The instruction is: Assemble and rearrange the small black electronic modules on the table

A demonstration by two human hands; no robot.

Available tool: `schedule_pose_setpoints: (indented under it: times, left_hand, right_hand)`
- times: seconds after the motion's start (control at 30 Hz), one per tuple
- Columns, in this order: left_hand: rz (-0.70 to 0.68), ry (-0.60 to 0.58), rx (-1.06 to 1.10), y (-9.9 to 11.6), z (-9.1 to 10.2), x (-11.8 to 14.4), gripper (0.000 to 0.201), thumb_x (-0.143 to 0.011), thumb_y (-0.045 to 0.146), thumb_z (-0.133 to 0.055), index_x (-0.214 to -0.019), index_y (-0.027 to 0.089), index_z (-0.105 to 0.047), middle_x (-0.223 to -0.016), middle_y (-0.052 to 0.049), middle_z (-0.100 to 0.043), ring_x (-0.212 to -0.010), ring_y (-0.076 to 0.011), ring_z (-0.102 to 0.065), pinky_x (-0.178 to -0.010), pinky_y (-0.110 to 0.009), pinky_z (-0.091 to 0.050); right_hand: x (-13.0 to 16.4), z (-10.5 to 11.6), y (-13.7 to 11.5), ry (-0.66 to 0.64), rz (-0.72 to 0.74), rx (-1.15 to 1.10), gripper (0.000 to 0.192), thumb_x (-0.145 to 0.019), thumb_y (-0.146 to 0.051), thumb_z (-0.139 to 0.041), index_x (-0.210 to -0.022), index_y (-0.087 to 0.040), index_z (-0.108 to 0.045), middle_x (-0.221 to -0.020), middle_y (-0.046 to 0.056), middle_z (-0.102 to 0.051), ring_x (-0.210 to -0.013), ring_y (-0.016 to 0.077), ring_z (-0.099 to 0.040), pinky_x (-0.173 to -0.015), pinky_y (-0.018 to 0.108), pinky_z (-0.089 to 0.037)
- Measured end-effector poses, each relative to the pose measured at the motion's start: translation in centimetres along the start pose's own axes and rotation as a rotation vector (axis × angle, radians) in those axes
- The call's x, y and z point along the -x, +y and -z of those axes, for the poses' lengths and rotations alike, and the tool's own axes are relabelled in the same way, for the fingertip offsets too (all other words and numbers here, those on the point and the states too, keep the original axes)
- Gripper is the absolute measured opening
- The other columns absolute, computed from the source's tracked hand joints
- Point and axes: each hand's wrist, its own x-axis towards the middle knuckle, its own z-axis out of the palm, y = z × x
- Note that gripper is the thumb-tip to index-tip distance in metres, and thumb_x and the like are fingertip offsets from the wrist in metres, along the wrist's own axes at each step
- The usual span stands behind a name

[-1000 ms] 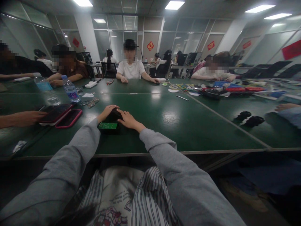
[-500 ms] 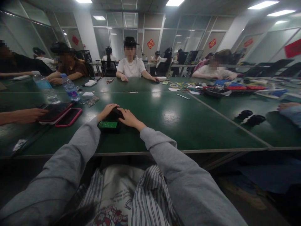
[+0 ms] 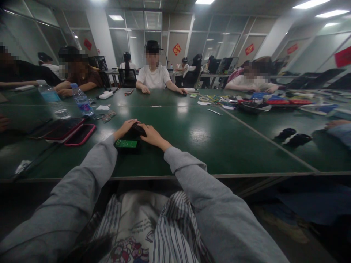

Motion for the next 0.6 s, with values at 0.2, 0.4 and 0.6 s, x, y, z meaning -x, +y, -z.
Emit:
schedule_pose_setpoints:
  times: [0.2, 0.4, 0.6]
  left_hand:
    - [-0.001, 0.002, -0.019, -0.06, -0.11, -0.16, 0.047, -0.084, 0.052, -0.050, -0.096, 0.013, -0.073, -0.100, -0.009, -0.073, -0.097, -0.0221, -0.064, -0.093, -0.033, -0.046]
    - [-0.004, 0.005, -0.016, 0.46, -0.08, 0.34, 0.049, -0.084, 0.054, -0.050, -0.098, 0.013, -0.073, -0.102, -0.010, -0.073, -0.098, -0.0225, -0.064, -0.093, -0.034, -0.046]
    - [-0.001, 0.001, -0.013, 0.44, -0.02, 0.32, 0.048, -0.085, 0.053, -0.050, -0.098, 0.013, -0.073, -0.102, -0.010, -0.073, -0.098, -0.0226, -0.063, -0.094, -0.034, -0.046]
  right_hand:
    - [-0.14, -0.45, 0.51, 0.000, 0.009, -0.018, 0.063, -0.084, -0.022, -0.060, -0.143, -0.022, -0.038, -0.129, 0.012, -0.056, -0.114, 0.0259, -0.053, -0.095, 0.044, -0.045]
    - [-0.07, -0.46, 0.55, -0.009, 0.005, -0.033, 0.063, -0.086, -0.023, -0.059, -0.144, -0.022, -0.036, -0.130, 0.012, -0.055, -0.115, 0.0261, -0.053, -0.095, 0.045, -0.046]
    - [-0.03, -0.37, 0.36, -0.019, -0.002, -0.022, 0.063, -0.086, -0.022, -0.059, -0.144, -0.021, -0.036, -0.129, 0.014, -0.056, -0.114, 0.0265, -0.054, -0.095, 0.046, -0.045]
